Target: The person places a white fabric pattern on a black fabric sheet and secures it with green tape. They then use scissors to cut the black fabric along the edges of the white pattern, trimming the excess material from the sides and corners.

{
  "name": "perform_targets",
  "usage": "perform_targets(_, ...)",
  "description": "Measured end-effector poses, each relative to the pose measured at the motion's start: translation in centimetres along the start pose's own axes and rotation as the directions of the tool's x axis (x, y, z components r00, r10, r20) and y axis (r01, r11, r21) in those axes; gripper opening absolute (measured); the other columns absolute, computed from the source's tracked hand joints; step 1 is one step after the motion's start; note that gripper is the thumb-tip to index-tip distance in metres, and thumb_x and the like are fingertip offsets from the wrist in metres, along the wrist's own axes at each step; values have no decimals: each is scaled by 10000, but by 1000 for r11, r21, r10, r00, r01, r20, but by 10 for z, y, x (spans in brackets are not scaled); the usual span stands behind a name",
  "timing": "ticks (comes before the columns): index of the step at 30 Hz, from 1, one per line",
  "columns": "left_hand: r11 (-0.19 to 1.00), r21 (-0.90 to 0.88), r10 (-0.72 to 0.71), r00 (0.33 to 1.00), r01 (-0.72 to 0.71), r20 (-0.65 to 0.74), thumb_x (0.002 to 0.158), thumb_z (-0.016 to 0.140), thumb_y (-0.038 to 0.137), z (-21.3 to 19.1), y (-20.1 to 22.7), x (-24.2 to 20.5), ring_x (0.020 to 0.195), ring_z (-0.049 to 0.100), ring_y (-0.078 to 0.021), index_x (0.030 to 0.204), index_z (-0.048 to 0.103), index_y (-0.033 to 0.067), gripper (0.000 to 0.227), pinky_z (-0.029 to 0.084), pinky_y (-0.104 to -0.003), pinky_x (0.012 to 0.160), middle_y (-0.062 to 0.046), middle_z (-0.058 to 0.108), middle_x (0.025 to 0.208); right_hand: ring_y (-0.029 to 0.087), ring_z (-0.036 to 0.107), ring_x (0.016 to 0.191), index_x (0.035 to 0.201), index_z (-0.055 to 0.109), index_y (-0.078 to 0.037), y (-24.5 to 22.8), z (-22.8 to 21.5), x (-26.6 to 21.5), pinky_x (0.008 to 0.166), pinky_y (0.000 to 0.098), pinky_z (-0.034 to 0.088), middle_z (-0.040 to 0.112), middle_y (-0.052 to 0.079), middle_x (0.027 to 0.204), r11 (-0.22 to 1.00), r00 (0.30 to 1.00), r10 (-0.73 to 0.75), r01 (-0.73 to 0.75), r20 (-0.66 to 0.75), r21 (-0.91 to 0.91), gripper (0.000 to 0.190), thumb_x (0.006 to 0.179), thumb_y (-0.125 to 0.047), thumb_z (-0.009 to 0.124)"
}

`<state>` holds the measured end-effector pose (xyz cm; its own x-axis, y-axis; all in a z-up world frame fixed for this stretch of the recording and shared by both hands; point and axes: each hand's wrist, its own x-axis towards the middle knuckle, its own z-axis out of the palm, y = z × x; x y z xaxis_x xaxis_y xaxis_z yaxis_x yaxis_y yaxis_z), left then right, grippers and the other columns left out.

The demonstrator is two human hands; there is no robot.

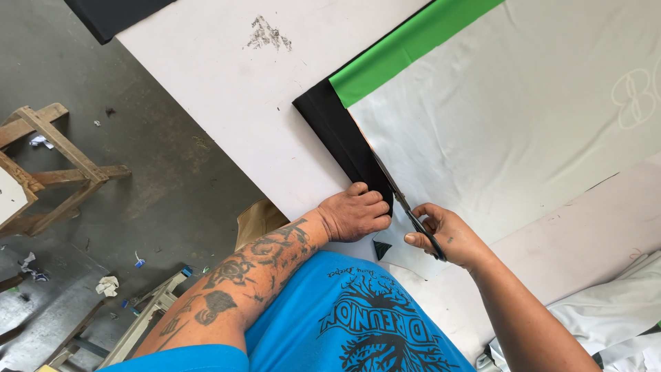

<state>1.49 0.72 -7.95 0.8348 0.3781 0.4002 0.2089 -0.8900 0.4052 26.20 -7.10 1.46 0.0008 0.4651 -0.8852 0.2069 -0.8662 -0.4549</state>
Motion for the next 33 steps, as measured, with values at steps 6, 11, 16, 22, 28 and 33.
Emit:
perform_targets(6, 1000, -20, 2, 1000, -2, -1, 1006, 587, 269, 9, 1, -5, 953, 560, -222, 921, 540, 255, 98, 409, -419, 946, 8, 497, 896, 250, 649, 526, 1185, 693, 4, -37, 3, 16, 483, 328, 484, 579, 113, 606, 997, 996, -73, 74, 45, -26, 692, 696, -393, 980)
perform_targets(11, 1000, -10, -9, 1000, 9, -8, 1022, 579, 254, 14, 3, -7, 933, 550, -232, 917, 535, 251, 114, 418, -420, 941, 3, 480, 882, 249, 638, 454, 1126, 693, 51, -38, 9, 19, 433, 284, 477, 576, 129, 536, 998, 998, -65, 65, 0, -1, 508, 769, -195, 957)
perform_targets(16, 1000, -19, -16, 999, 17, 30, 995, 609, 275, 13, 1, -9, 996, 566, -209, 950, 543, 268, 81, 422, -419, 971, 17, 516, 930, 253, 655, 497, 1164, 684, 40, -71, 5, 28, 437, 317, 503, 595, 130, 573, 995, 993, -98, 98, 59, 3, 612, 744, -311, 959)
perform_targets(22, 1000, 20, -15, 1000, 14, 24, 1015, 581, 273, 12, 4, -10, 987, 548, -216, 1003, 553, 289, 35, 424, -426, 966, -4, 521, 1048, 240, 627, 469, 1138, 676, 51, -90, 18, 32, 388, 288, 471, 572, 132, 562, 993, 993, -111, 111, 24, 28, 507, 810, -238, 932)
perform_targets(28, 1000, -1, -7, 999, 7, 44, 983, 607, 268, 14, 2, -12, 984, 550, -222, 987, 562, 266, 45, 425, -435, 960, 1, 522, 1020, 245, 647, 477, 1137, 677, 41, -109, 17, 42, 368, 296, 478, 585, 136, 575, 991, 990, -134, 133, 39, 33, 542, 790, -282, 939)
perform_targets(33, 1000, 25, 9, 999, -8, -37, 1002, 584, 252, 19, 2, -12, 928, 520, -235, 972, 560, 283, 50, 432, -439, 924, 9, 481, 948, 216, 617, 451, 1115, 666, 34, -115, 24, 51, 363, 259, 457, 560, 118, 559, 988, 989, -150, 150, -2, 40, 492, 793, -209, 948)
